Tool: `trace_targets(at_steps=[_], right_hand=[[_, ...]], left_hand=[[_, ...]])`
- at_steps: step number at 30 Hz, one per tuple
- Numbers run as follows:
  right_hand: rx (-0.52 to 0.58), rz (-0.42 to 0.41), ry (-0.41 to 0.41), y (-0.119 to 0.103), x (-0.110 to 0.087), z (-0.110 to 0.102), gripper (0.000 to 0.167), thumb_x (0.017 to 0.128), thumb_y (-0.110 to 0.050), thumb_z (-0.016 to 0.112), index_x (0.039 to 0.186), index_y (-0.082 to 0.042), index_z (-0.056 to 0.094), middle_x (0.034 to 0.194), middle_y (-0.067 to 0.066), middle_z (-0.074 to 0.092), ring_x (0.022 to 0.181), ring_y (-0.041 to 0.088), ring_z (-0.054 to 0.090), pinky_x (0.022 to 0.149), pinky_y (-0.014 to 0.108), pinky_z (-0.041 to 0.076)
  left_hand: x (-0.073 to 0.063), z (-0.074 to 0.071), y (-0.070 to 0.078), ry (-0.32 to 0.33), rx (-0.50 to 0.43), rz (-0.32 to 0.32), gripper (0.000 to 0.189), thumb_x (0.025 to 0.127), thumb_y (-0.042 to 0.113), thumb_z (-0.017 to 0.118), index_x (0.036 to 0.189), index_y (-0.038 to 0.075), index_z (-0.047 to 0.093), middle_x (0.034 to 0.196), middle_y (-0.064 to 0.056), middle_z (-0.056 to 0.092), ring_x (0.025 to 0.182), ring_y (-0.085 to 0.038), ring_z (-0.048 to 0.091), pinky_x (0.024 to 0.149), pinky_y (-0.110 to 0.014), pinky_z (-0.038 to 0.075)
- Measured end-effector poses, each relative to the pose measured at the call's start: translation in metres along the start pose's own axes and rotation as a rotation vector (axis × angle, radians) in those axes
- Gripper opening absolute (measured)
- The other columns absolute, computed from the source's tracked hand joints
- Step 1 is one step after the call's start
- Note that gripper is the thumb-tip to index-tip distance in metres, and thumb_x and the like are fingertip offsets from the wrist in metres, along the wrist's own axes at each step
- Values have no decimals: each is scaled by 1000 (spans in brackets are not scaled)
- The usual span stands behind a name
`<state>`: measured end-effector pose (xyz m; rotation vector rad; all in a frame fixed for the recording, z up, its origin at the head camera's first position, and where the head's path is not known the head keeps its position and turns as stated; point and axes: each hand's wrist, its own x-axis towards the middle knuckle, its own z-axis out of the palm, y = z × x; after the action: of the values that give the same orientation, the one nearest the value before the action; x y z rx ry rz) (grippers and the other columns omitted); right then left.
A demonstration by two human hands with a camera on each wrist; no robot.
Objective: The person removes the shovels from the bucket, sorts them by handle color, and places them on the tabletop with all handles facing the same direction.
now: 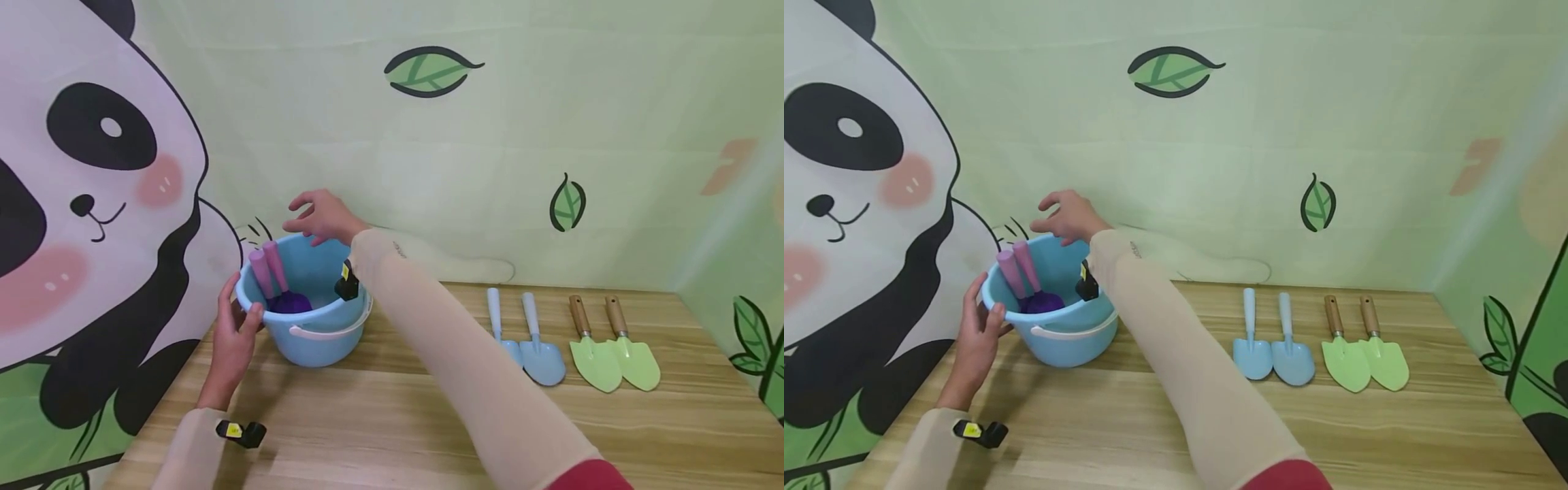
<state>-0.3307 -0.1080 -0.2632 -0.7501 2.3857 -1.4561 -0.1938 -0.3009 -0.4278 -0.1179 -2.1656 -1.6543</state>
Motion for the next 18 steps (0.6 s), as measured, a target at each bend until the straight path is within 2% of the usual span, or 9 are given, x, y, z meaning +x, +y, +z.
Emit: trace_targets(at_steps=[9,18], right_hand=[[-13,30,-60,-2,9,28,46,93,-18,78,136,-9,62,118,13,70,111,34,68,84,42,62],[-106,86,-79,-2,13,44,47,95,-21,76,138,-9,61,125,12,68,110,30,69,82,39,62]], left_hand=[[2,-4,-1,-2,-20,1,67,107,25,52,164,33,16,162,-13,35,141,-39,43,90,-15,52],[1,-2,-4,-1,-44,16,67,107,21,52,164,32,18,161,-15,35,141,-38,43,88,-12,50]])
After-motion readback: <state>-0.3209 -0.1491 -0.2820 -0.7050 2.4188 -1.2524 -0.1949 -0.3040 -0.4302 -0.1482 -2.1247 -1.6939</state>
